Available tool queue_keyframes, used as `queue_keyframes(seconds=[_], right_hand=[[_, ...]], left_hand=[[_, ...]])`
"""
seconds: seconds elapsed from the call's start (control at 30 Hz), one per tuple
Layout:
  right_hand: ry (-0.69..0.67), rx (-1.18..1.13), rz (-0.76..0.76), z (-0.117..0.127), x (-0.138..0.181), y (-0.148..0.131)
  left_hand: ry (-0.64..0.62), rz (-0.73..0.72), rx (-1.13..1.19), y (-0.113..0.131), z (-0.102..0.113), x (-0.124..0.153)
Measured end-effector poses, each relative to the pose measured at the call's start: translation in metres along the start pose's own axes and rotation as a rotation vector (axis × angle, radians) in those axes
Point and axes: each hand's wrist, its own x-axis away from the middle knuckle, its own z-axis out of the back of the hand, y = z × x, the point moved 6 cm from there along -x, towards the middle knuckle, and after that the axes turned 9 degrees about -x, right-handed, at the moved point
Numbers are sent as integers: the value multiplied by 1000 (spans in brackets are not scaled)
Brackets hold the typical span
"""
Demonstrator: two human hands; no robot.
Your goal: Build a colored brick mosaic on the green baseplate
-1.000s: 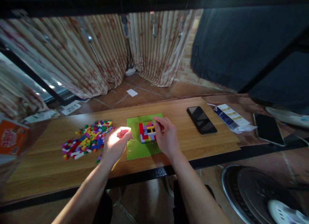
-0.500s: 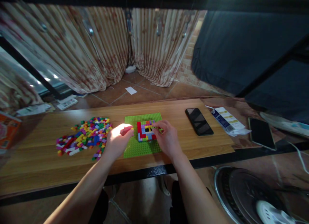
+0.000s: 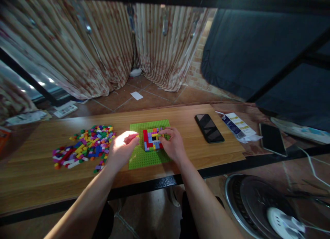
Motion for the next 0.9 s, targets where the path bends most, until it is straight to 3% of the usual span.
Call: queue_keyframes(seconds=[0.23,0.73,0.9], right_hand=[[25,-344,-263,-11,3,11],[93,-506,-360,-15,4,9],[98,-546,-357,-18,2,9]], left_hand=[[8,3,-5,1,1,1],[-29,-22,68,3,-6,2],[-27,-144,15,13,-8,6]])
